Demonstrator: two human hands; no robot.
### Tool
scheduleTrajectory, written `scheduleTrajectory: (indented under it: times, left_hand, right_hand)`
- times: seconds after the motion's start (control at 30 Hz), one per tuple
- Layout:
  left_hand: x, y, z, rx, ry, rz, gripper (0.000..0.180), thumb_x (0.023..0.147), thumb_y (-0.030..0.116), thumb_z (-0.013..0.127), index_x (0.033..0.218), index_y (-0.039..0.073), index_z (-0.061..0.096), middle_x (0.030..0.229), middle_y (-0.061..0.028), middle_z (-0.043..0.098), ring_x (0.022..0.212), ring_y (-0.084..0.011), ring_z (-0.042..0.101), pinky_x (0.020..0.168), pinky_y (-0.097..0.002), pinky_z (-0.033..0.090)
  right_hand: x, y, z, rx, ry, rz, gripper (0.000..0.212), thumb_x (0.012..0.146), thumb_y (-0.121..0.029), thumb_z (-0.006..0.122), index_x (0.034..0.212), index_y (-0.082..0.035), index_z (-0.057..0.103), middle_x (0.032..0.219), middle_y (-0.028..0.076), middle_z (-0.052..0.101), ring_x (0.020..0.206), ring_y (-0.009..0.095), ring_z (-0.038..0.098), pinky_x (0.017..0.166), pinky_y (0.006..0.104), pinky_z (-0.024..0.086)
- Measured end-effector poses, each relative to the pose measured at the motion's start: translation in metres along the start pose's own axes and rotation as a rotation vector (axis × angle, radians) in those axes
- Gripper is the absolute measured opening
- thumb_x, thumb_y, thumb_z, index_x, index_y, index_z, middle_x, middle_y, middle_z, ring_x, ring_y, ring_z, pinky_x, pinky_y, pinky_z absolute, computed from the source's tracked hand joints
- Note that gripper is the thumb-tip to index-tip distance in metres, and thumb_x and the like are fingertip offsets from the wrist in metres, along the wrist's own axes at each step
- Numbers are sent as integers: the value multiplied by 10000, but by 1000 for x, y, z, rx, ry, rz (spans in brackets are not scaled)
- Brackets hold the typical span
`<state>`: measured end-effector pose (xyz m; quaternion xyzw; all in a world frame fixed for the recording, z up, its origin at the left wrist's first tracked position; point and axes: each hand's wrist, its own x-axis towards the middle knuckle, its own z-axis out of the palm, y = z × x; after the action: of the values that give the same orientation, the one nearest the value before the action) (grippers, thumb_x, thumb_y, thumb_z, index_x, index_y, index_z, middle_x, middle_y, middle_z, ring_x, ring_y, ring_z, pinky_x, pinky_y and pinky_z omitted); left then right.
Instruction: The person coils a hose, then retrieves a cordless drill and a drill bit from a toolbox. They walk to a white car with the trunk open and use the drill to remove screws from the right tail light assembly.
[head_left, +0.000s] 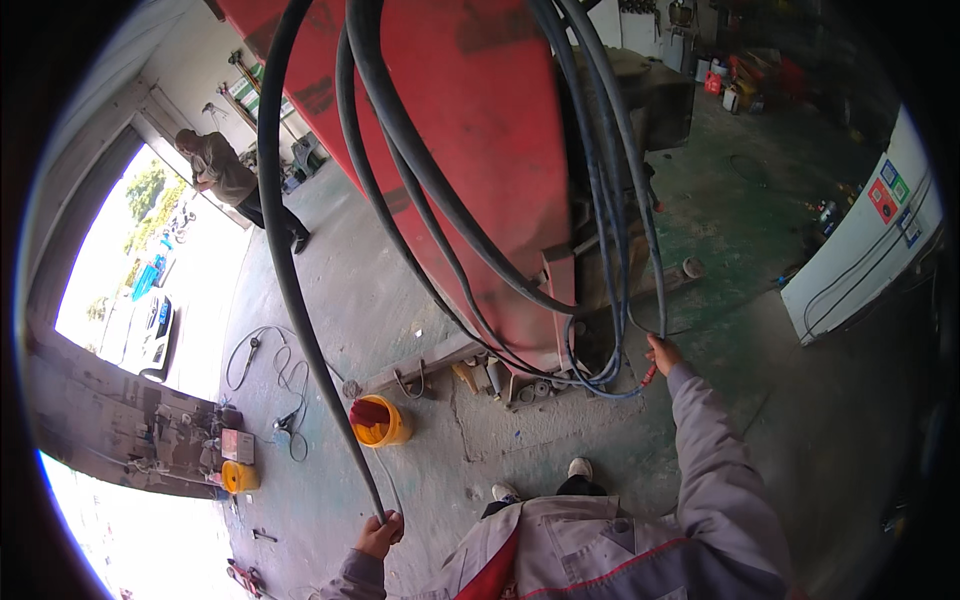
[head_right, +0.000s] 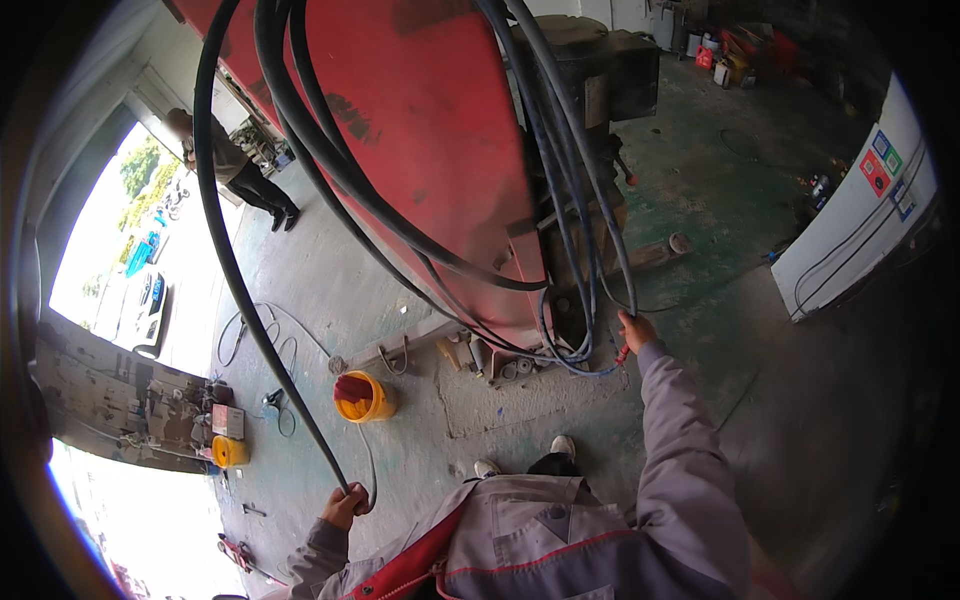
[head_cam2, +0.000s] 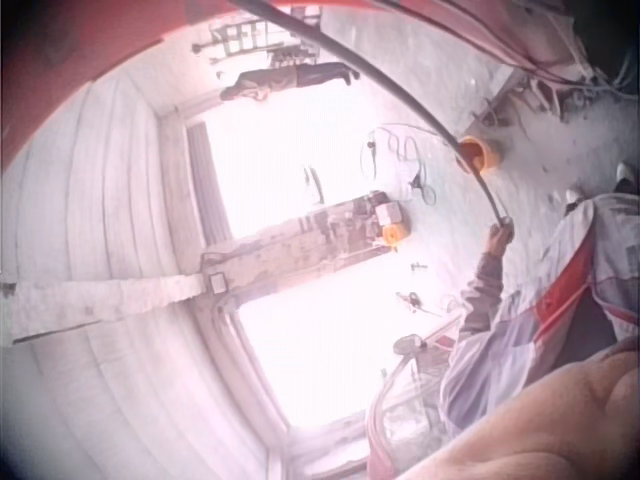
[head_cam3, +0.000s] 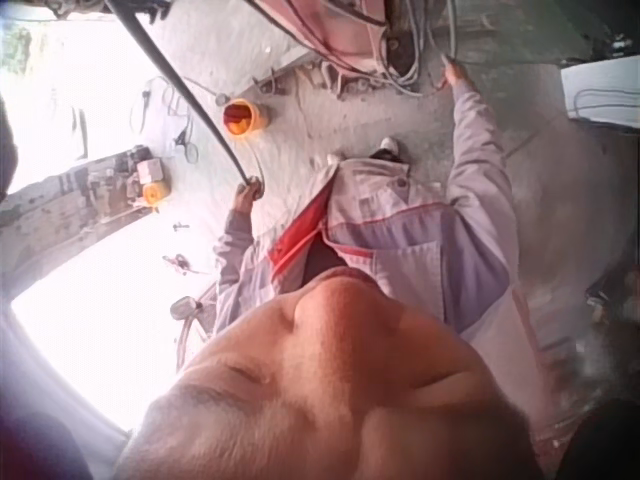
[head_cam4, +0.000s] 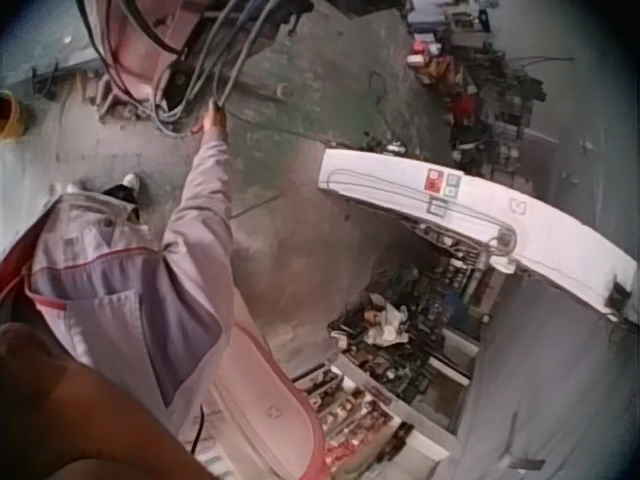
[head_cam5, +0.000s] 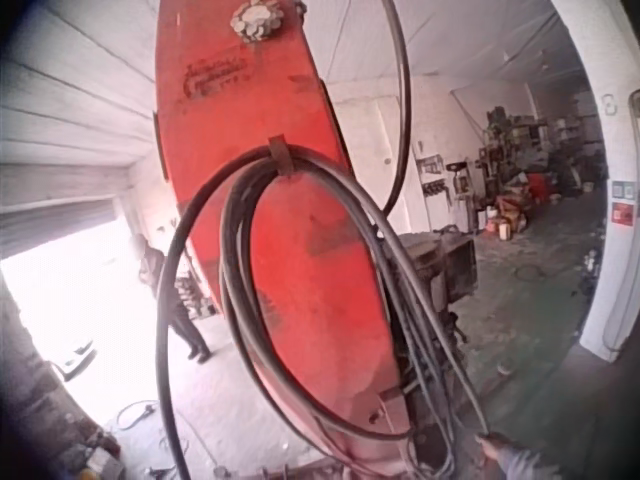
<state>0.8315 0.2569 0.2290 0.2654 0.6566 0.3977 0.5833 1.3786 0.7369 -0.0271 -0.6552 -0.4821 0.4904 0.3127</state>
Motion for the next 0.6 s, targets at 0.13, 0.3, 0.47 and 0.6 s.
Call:
scheduleTrajectory:
  times: [0.13,0.3,0.47,0.6]
  left_hand:
    - [-16,-15,33,133,43,59,351,1051,264,562,757,79,506,667,34,447,599,-77,390,556,-275,299]
    - [-20,-29,41,-3,270,132,314,1027,272,605,784,84,542,677,40,465,602,-69,401,554,-262,309]
    - [-20,-34,28,78,346,162,300,1023,241,600,776,82,541,664,34,474,599,-79,438,556,-263,351]
    - [-26,-38,18,171,374,199,279,999,226,655,787,60,584,675,32,544,612,-68,479,567,-260,374]
  right_hand:
    - [3,-17,11,-164,94,-136,817,802,-576,799,1260,48,536,988,170,684,903,332,679,812,388,532]
    - [-25,-43,34,45,177,-349,854,732,-364,928,1331,38,470,1128,164,672,1003,266,669,886,394,539]
    - [-61,-68,51,193,26,-416,752,759,-279,922,1307,21,504,1135,151,677,1019,222,668,894,370,545]
    - [-91,-97,47,-46,-37,-223,721,781,-311,899,1305,19,530,1176,175,659,1075,249,649,945,387,522]
